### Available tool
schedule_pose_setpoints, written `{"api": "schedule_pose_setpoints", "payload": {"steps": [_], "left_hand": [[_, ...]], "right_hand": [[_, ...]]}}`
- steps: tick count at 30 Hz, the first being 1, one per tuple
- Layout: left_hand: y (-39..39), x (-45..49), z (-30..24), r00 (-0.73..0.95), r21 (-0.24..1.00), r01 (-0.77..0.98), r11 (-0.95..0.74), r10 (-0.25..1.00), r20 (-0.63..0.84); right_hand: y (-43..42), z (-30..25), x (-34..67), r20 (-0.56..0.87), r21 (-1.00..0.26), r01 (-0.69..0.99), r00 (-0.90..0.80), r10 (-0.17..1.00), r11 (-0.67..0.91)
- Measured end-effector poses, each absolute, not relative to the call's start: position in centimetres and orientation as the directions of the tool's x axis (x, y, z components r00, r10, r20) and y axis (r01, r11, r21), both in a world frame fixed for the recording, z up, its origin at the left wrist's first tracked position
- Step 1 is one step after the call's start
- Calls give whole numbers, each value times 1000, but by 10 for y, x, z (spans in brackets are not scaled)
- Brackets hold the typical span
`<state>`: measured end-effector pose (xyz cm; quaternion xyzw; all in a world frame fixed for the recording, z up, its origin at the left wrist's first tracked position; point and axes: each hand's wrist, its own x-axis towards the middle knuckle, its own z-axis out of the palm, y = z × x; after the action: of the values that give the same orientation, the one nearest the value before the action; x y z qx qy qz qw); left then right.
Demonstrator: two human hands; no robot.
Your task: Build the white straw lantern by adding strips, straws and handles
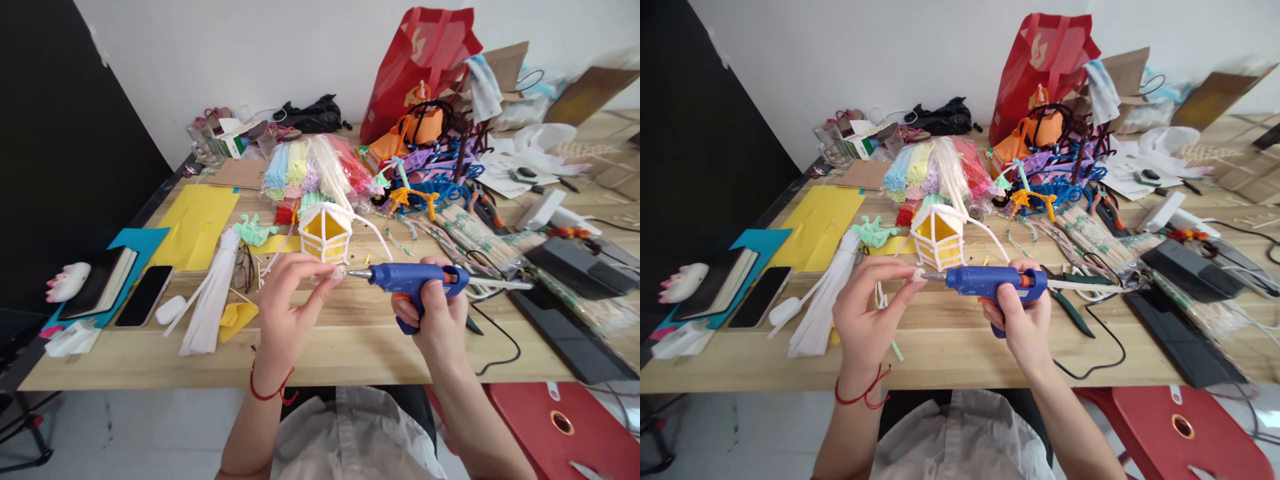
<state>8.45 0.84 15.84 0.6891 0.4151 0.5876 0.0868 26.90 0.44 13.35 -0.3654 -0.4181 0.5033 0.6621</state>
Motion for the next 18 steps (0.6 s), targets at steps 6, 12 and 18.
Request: {"api": "schedule_pose_setpoints", "payload": {"steps": [6, 12, 18], "left_hand": [[8, 87, 159, -41, 605, 471, -642, 669, 742], [6, 87, 159, -44, 615, 472, -631, 681, 731], [6, 88, 159, -50, 619, 472, -627, 682, 729]], "right_hand": [[4, 133, 270, 178, -913, -344, 150, 973, 220], [3, 133, 270, 187, -910, -343, 164, 969, 234], [3, 131, 272, 191, -897, -371, 168, 967, 242]]}}
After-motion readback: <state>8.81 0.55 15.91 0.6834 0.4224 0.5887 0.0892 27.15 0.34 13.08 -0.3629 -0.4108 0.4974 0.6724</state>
